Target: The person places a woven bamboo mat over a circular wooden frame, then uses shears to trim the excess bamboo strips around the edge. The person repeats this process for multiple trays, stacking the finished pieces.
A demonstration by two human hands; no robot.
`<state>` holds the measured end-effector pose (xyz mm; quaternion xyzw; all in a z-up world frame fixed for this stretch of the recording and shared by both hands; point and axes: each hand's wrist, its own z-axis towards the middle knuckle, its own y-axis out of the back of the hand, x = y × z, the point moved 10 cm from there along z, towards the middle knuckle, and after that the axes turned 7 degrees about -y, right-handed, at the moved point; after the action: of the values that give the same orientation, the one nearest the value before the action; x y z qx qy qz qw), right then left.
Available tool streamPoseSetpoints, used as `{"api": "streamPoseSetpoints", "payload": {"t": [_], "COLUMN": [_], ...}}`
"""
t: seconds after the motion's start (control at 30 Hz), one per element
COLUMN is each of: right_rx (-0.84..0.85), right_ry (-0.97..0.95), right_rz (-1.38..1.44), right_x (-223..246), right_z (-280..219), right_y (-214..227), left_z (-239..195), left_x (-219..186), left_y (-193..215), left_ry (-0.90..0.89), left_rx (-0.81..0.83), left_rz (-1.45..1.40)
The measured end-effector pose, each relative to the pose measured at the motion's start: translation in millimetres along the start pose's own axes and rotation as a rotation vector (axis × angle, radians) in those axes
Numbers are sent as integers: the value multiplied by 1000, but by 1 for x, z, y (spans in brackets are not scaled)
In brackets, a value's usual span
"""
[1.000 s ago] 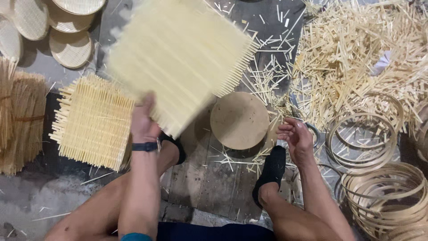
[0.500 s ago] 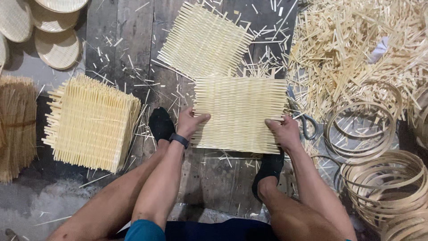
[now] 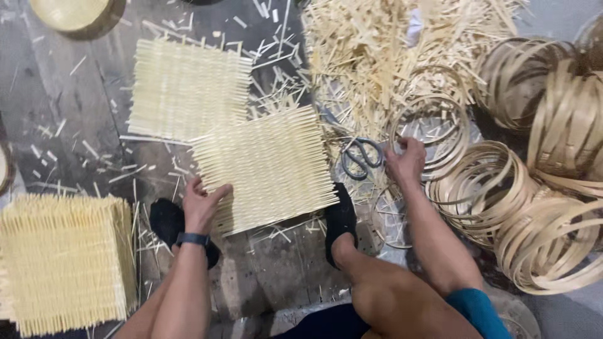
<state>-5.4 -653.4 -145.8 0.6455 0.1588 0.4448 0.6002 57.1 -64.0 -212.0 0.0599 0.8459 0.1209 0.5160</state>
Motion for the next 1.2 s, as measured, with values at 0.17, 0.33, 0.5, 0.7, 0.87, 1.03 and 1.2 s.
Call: {"api": "streamPoseSetpoints", "payload": {"t": [0.17,0.33,0.5,0.7,0.87,1.03,1.2], "right_rx": [330,304,214,525,859,956,989], "right_ry": [-72,-53,88,-221,-239,-183,-327], "right_rz": [-150,-46,40,644,903,842,898], "right_x": [-54,-31,31,102,184,243,264], "right_z": [-6,-10,19,31,4,-21,-45], "right_y": [-19,26,141,222,222,206,181], "left_z": [-8,-23,-50,-88,-122,-142,-142], "left_x": [-14,-52,-123,-209,-221,-224,-216], "left_y": [28,60,61,-49,-135,-136,-92], "left_ry": [-79,-196,-376,-538,-155,39,67], "left_rx": [-169,-285,-338,165,478,650,493], "left_rz": [64,95,153,-112,-547,-1264,-1541]}}
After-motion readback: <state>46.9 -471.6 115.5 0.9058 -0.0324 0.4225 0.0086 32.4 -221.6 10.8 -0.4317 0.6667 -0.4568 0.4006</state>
